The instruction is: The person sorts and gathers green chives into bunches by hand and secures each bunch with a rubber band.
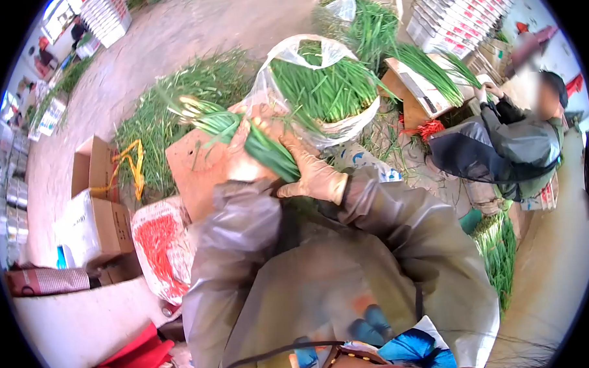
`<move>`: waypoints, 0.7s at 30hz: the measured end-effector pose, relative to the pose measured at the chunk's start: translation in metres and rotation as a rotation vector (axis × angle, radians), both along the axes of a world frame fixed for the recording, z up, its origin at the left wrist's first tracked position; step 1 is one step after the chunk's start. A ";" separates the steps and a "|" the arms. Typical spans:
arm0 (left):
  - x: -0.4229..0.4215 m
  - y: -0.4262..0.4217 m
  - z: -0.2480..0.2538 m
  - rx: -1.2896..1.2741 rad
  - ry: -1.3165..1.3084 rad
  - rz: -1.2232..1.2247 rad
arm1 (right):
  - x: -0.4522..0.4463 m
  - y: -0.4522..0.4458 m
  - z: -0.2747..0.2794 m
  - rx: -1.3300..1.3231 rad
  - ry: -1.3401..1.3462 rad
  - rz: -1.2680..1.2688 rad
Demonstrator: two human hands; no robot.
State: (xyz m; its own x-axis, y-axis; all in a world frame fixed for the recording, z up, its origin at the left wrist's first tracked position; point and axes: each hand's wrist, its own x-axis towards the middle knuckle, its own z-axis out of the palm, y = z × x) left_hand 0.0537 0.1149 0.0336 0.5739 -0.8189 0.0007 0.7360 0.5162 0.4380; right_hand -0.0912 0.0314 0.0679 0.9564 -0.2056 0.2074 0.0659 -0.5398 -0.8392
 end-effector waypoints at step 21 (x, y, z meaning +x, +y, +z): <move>-0.037 -0.034 -0.087 -0.052 0.687 0.158 | 0.106 -0.023 0.033 -1.327 0.698 0.242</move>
State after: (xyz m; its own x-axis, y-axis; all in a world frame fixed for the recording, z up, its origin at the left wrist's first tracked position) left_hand 0.0169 0.0809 -0.0529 0.5705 -0.7347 -0.3671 0.7517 0.6472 -0.1269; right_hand 0.0149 0.0083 0.1008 0.9207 -0.0683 -0.3842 0.0681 -0.9414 0.3303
